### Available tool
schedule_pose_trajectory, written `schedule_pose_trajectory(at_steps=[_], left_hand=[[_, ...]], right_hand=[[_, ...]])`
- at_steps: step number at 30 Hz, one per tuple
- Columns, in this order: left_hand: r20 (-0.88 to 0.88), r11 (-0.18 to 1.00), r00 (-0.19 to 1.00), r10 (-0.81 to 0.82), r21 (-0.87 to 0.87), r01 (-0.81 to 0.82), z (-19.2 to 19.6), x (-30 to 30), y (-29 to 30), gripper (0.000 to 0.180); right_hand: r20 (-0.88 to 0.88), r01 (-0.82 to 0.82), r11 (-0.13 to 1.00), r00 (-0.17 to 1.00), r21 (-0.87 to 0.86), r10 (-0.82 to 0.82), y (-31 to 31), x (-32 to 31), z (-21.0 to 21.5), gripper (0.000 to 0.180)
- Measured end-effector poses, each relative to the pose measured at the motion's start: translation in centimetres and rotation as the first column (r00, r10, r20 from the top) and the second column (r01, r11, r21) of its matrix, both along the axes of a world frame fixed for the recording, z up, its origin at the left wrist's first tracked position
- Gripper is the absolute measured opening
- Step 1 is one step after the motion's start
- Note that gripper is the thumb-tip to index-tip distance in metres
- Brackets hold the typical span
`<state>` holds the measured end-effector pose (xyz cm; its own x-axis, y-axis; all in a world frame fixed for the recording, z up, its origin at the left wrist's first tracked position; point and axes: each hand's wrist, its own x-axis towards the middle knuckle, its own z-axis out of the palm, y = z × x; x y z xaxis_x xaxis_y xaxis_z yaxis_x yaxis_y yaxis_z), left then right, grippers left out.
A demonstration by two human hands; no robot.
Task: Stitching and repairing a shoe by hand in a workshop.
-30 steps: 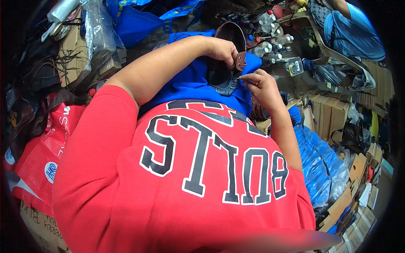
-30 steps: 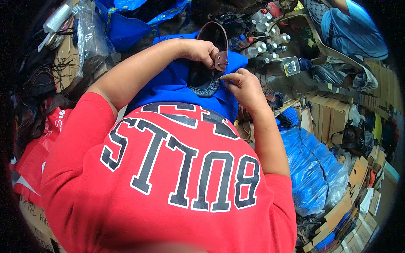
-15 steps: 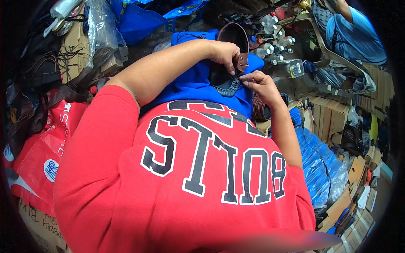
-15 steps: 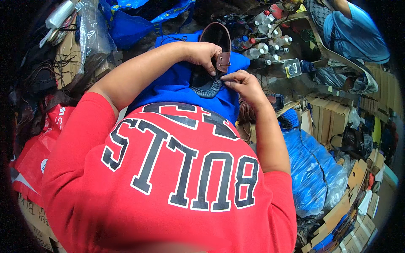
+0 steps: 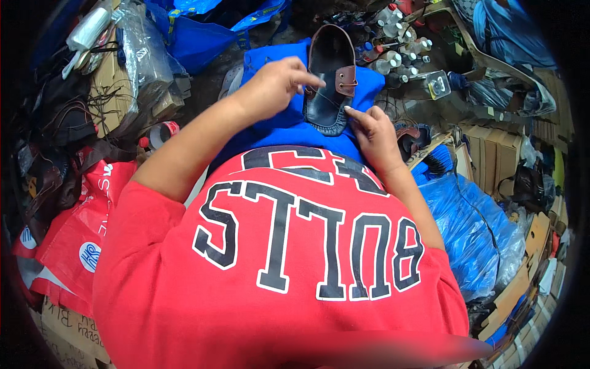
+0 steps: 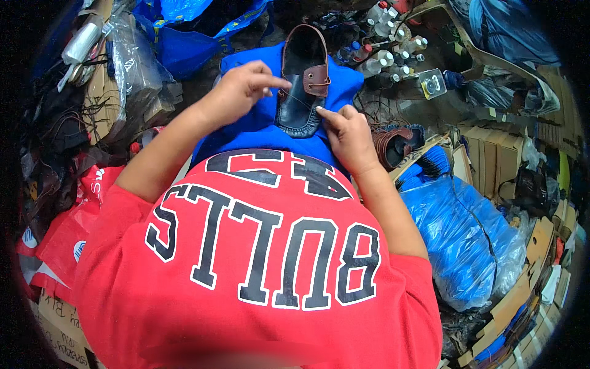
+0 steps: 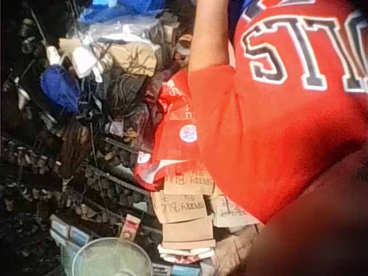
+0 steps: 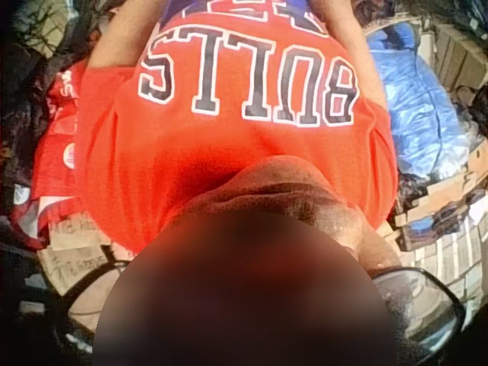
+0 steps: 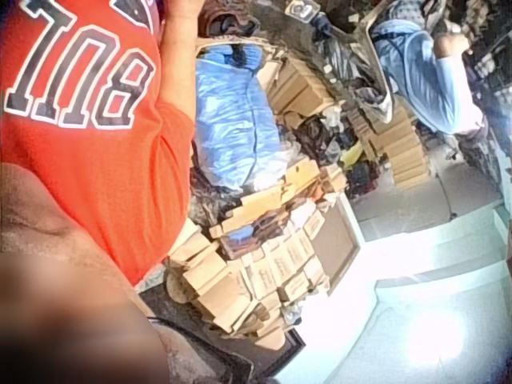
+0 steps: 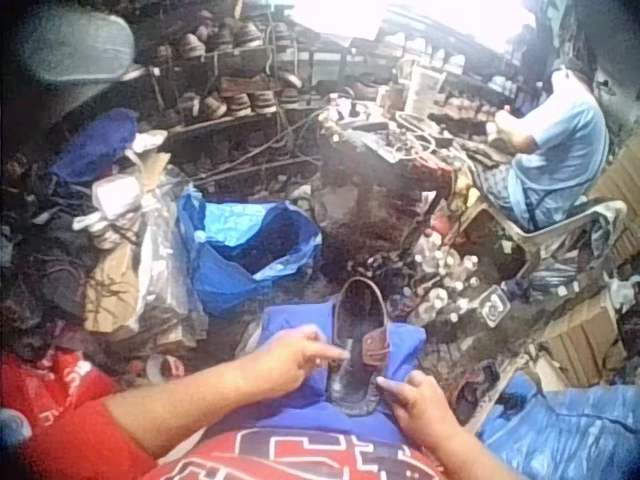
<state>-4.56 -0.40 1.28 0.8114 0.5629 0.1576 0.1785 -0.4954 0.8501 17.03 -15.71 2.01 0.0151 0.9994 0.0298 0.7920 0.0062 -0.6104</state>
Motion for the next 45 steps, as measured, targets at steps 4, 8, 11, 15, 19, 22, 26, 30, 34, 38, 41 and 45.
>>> schedule_pose_trajectory(at_steps=[4, 8, 11, 15, 19, 22, 26, 30, 34, 38, 41, 45], left_hand=[[-0.162, 0.932, 0.987, 0.024, 0.361, 0.036, -0.6, -0.2, -2.4, 0.015], [-0.208, 0.831, 0.961, 0.184, 0.556, -0.039, -1.4, 0.7, -2.9, 0.010], [-0.055, 0.874, 0.993, 0.105, 0.481, -0.066, -2.1, 1.5, -2.6, 0.012], [-0.120, 0.916, 0.988, 0.096, 0.398, -0.040, -2.5, 1.9, -2.4, 0.012], [-0.154, 0.918, 0.984, 0.092, 0.396, -0.023, -2.7, 2.0, -2.4, 0.013], [-0.187, 0.917, 0.977, 0.098, 0.398, -0.015, -2.6, 2.0, -2.4, 0.012], [-0.197, 0.917, 0.975, 0.099, 0.399, -0.012, -2.5, 2.1, -2.4, 0.013], [-0.213, 0.933, 0.974, 0.076, 0.361, 0.006, -2.6, 2.6, -2.4, 0.013], [-0.180, 0.942, 0.984, -0.010, 0.327, 0.069, -3.0, 3.6, -1.5, 0.012], [-0.183, 0.947, 0.980, -0.084, 0.293, 0.136, -2.8, 4.1, -1.1, 0.013], [-0.173, 0.935, 0.984, -0.051, 0.337, 0.108, -1.0, 3.2, -2.1, 0.016], [-0.245, 0.971, 0.965, 0.097, 0.237, -0.038, -1.1, 2.3, -3.1, 0.019]], right_hand=[[0.144, -0.026, 0.994, 0.990, 0.107, 0.010, -0.4, -0.6, -0.4, 0.034], [-0.132, 0.023, 0.995, 0.991, -0.092, -0.035, 0.0, 0.9, -1.0, 0.030], [-0.325, -0.032, 0.971, 0.944, -0.235, -0.048, 1.0, 2.8, -1.6, 0.027], [-0.437, -0.121, 0.933, 0.898, -0.338, -0.042, 2.4, 3.9, -1.3, 0.025], [-0.472, -0.149, 0.910, 0.880, -0.387, -0.057, 3.1, 4.4, -1.4, 0.024], [-0.467, -0.158, 0.906, 0.883, -0.392, -0.048, 3.4, 4.4, -1.2, 0.025], [-0.439, -0.165, 0.891, 0.897, -0.422, -0.041, 3.4, 4.6, -1.3, 0.024], [-0.478, -0.172, 0.880, 0.876, -0.443, -0.070, 3.3, 4.7, -1.4, 0.025], [-0.543, -0.212, 0.898, 0.839, -0.385, -0.035, 3.3, 5.0, -2.5, 0.033], [-0.478, -0.209, 0.898, 0.878, -0.387, -0.002, 3.2, 4.8, -1.8, 0.034], [-0.307, -0.163, 0.934, 0.950, -0.316, 0.062, 2.8, 3.9, -0.2, 0.032], [-0.450, -0.001, 0.898, 0.865, -0.441, -0.220, 1.8, 3.0, -0.2, 0.031]])
